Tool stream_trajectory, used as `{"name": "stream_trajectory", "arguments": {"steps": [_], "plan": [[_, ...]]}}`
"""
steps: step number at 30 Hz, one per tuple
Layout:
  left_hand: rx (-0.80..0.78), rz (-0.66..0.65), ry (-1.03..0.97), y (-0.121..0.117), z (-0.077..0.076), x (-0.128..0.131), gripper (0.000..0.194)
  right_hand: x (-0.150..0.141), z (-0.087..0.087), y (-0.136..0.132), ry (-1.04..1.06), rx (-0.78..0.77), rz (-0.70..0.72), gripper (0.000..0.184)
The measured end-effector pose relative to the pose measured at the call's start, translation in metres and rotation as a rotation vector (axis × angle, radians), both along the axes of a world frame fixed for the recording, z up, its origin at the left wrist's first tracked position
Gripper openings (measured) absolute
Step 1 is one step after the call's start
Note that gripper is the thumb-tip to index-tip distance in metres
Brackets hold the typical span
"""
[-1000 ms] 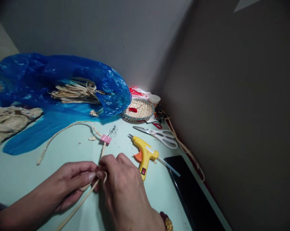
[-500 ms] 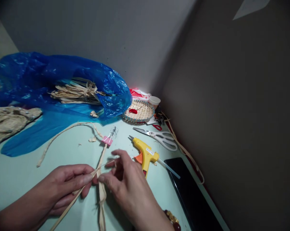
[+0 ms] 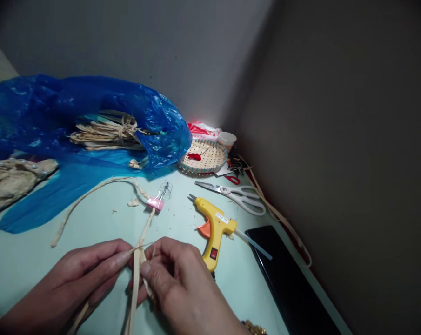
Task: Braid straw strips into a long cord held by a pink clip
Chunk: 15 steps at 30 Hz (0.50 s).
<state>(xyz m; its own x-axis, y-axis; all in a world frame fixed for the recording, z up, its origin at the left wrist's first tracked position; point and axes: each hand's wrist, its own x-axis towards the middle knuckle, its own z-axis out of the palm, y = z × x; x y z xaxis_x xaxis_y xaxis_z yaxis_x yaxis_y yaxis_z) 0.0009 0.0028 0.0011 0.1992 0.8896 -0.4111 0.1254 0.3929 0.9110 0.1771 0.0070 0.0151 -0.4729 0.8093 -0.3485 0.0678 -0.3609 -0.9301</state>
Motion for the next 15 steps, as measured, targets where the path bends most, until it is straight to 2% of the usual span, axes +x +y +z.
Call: {"name": "stream_trajectory", "arguments": {"steps": [6, 11, 13, 15], "plan": [[0.218, -0.145, 0.176, 0.002, 0.001, -0.003, 0.029, -0.003, -0.005, -0.003, -0.046, 0.018, -0.002, 0.03], [0.233, -0.174, 0.291, 0.003, 0.006, -0.002, 0.034, -0.008, -0.005, -0.002, -0.148, 0.108, -0.035, 0.029], [0.22, -0.16, 0.259, 0.003, 0.005, -0.001, 0.034, -0.01, -0.004, -0.001, -0.16, 0.131, -0.039, 0.027], [0.13, -0.138, 0.166, 0.004, 0.003, 0.0, 0.034, -0.01, -0.004, 0.0, -0.177, 0.164, -0.063, 0.025]]}}
